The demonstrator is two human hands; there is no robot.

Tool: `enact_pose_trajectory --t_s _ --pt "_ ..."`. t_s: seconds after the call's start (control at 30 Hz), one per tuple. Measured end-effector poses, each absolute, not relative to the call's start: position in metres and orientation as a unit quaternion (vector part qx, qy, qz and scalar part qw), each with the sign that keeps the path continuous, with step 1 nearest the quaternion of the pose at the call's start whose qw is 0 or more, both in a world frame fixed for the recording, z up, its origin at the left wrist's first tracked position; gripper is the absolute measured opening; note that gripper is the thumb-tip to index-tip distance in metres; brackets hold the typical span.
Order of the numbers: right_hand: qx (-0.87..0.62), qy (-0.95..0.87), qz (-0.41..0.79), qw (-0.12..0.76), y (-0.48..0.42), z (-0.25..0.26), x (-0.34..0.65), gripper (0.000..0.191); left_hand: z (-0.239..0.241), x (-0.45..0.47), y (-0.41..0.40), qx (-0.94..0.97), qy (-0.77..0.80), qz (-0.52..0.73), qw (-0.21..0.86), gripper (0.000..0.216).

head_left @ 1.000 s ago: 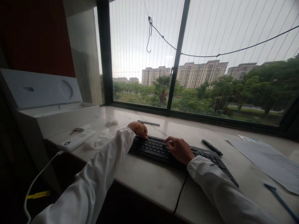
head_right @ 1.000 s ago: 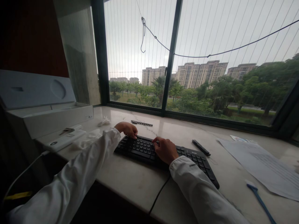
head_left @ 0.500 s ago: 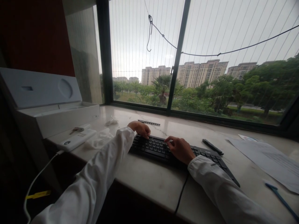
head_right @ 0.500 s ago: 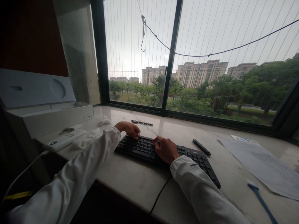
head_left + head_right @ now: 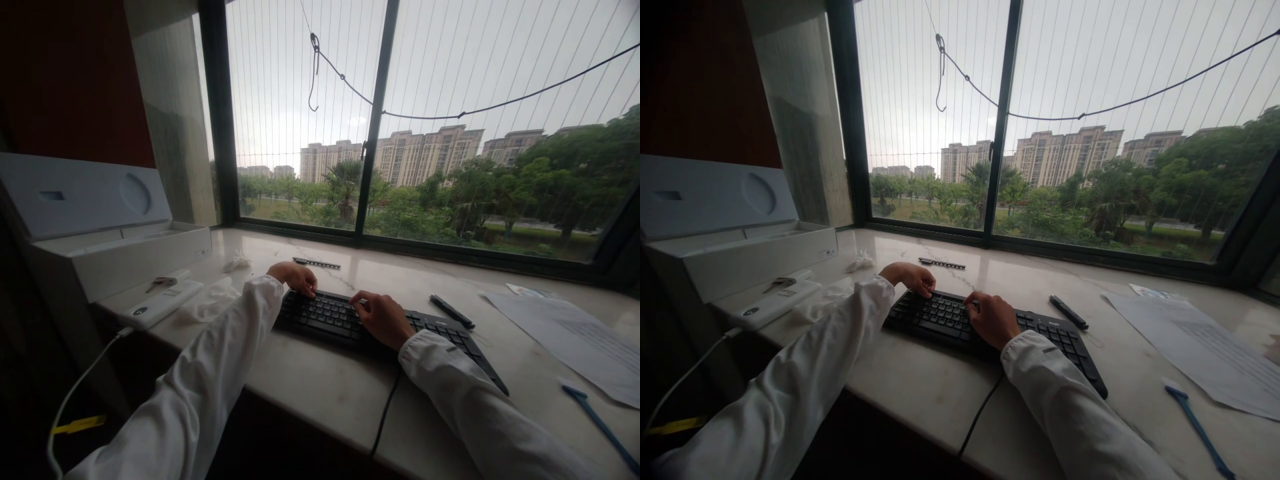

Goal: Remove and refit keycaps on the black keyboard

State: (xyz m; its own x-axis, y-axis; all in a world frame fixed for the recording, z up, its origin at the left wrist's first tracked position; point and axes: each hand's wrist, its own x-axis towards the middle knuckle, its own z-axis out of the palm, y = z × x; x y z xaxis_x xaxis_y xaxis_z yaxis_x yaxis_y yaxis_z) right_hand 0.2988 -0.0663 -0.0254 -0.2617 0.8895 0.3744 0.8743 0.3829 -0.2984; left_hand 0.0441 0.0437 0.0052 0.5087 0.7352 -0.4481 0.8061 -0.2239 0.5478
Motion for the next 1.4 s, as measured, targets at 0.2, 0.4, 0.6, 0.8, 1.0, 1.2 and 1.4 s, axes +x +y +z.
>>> enact_pose_trajectory --t_s 0.2,0.4,0.6,0.8,1.0,1.2,1.4 --pt "-0.561 -0.793 0.01 0.239 -0.067 -0.024 0.299 0.025 0.006 0.044 0.04 0.796 0.478 -0.044 0.369 0.044" --pt "-0.556 -0.795 0.015 0.241 -0.067 -0.024 0.3 0.025 0.003 0.031 0.03 0.819 0.425 0.005 0.384 0.046" --pt "-0.56 -0.792 0.012 0.242 -0.066 -0.023 0.3 0.025 0.014 0.031 0.02 0.84 0.441 0.002 0.315 0.045" --pt "-0.556 -0.793 0.018 0.246 -0.068 -0.023 0.3 0.026 0.025 0.034 0.011 0.844 0.46 0.0 0.276 0.043" --pt "-0.563 -0.791 0.02 0.238 -0.069 -0.021 0.3 0.027 0.03 0.036 0.005 0.849 0.464 0.005 0.252 0.044" --pt "-0.565 -0.79 0.023 0.238 -0.069 -0.021 0.299 0.027 0.031 0.039 0.003 0.848 0.488 0.015 0.208 0.045" --pt "-0.558 -0.792 0.016 0.247 -0.067 -0.024 0.3 0.024 0.03 0.036 0.004 0.853 0.475 0.024 0.217 0.044"
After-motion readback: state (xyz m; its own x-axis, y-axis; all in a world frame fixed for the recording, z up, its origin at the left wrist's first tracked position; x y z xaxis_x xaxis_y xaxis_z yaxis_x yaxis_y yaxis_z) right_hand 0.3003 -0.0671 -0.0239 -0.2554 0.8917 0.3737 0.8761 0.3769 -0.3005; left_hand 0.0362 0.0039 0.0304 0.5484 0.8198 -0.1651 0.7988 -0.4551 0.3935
